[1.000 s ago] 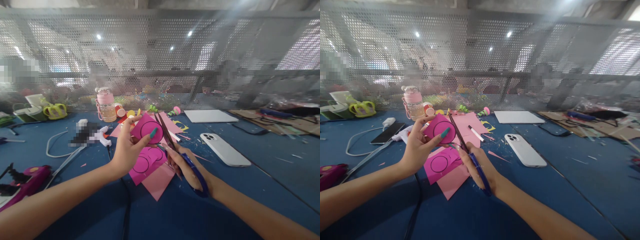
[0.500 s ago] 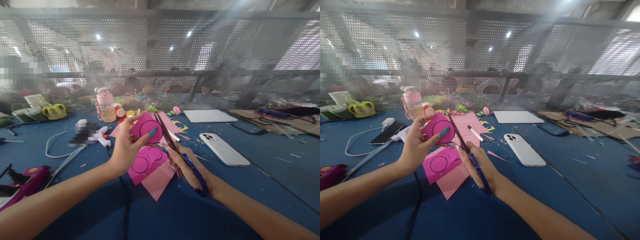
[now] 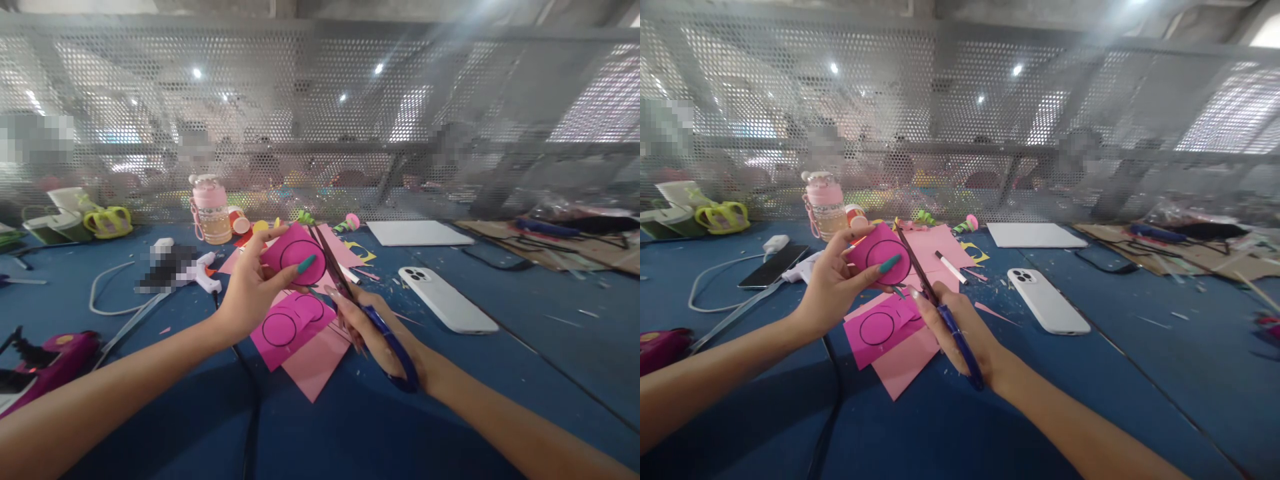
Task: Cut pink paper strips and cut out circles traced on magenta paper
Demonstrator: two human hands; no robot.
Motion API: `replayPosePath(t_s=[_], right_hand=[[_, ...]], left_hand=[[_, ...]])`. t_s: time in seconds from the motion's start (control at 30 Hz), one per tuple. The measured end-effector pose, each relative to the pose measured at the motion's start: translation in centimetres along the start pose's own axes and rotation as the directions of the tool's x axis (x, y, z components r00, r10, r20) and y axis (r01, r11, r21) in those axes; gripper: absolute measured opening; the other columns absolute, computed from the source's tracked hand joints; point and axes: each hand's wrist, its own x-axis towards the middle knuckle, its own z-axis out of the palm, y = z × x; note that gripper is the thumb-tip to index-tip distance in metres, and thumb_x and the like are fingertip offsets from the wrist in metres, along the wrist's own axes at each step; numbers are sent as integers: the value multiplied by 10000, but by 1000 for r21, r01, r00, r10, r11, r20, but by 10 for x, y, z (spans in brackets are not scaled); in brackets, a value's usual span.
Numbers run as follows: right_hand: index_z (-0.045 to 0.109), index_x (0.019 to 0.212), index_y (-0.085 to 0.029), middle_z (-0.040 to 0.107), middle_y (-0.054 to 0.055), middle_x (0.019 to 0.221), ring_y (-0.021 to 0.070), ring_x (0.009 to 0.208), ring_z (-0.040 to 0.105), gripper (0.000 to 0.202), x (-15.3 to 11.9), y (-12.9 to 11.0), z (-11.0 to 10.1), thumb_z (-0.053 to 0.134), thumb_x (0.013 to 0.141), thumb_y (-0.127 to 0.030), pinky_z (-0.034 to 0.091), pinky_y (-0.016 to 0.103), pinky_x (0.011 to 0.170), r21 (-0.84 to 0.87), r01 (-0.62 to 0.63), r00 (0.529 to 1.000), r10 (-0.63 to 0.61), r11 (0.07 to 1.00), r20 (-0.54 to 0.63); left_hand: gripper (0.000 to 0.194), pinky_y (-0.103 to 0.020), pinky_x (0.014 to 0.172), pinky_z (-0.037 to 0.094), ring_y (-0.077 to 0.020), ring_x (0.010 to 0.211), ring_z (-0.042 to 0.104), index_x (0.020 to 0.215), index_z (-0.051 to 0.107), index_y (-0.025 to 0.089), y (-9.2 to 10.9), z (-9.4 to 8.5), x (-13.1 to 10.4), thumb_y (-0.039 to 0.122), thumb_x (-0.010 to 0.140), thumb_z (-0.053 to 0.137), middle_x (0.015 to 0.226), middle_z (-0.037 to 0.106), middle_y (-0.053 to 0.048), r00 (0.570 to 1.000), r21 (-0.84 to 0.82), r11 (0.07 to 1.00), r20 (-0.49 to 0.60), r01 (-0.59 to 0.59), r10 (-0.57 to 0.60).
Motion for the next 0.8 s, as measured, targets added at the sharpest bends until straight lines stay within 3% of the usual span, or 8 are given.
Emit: replayPosePath(t_s=[0.27,0.57,0.8], right_hand=[[436,698,-212,406,-39,478,95,425,411,401,0,1,0,327,836,-572,344,250,426,-6,1,1000,-1,1000,-4],[454,728,-202,428,-45,438,95,392,450,421,0,0,2,324,828,-590,378,233,409,14,-20,1000,20,1000,15],[410,673,-213,407,-39,468,95,422,423,416,1,0,0,337,823,-594,362,250,434,-10,-11,1000,11,1000,-12]], left_hand=[[458,-252,565,598,-156,694,664,1086,415,204,2,-1,1,237,695,650,959,613,-26,1000,30,999,12,-13,12],[450,-259,551,603,-82,596,630,1079,510,205,8,-5,7,200,662,678,1165,531,-43,997,37,999,75,-21,18],[542,-288,584,603,-121,616,646,1176,501,191,9,-5,8,213,665,677,1003,646,-38,997,43,998,68,43,-46]])
